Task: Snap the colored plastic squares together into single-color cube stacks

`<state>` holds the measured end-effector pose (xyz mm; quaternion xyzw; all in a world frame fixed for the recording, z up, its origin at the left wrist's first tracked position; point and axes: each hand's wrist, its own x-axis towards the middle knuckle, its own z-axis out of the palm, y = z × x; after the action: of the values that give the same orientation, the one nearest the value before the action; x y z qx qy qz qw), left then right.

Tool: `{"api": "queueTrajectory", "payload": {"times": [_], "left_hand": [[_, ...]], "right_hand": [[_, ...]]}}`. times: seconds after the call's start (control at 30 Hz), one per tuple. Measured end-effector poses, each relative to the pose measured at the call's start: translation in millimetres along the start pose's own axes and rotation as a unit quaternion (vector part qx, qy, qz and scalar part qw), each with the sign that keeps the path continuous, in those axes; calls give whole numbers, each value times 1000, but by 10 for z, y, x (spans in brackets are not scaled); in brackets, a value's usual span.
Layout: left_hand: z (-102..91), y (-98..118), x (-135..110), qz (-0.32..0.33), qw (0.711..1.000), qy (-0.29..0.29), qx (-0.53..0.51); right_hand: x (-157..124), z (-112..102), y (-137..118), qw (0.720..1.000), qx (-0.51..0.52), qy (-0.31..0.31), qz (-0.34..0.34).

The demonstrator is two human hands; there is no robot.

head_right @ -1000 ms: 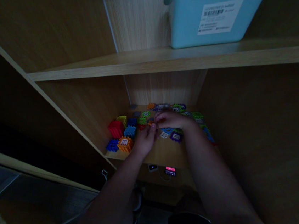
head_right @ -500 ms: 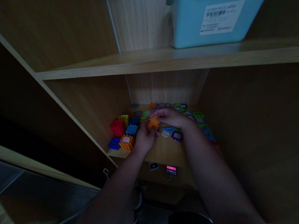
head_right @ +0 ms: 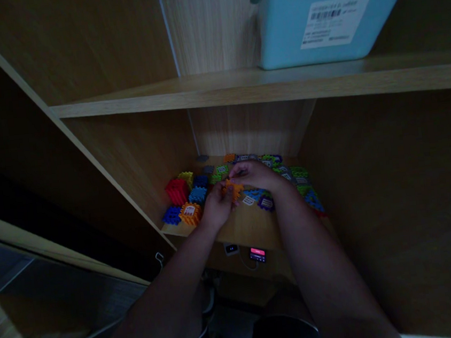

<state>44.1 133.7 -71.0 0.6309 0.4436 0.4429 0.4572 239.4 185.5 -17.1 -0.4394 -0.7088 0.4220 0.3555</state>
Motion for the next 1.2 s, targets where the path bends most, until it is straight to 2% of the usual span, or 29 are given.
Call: {"api": "queueTrajectory", "payload": {"times": [0.2,0.37,0.63,0.83,1.0,1.2], "left_hand": [[-3,-48,30,3,999,33,-35],[-2,-92,48,0,997,38,-62],[3,-72,27,9,998,52,-37],[-17,-16,14,3,998,53,-34],[-33,51,-10,-6,998,61,-35],[-14,34,18,-34,994,80,-64]], "right_hand": [[-90,-94,-33,993,37,-108,6],[-75,-96,15,992,41,-121,15],[-55,-63,59,986,26,-155,50],[-79,-80,43,996,2,-86,23],[-77,-82,48,996,-13,-85,17],[-83,-96,47,996,-8,-82,15]]}}
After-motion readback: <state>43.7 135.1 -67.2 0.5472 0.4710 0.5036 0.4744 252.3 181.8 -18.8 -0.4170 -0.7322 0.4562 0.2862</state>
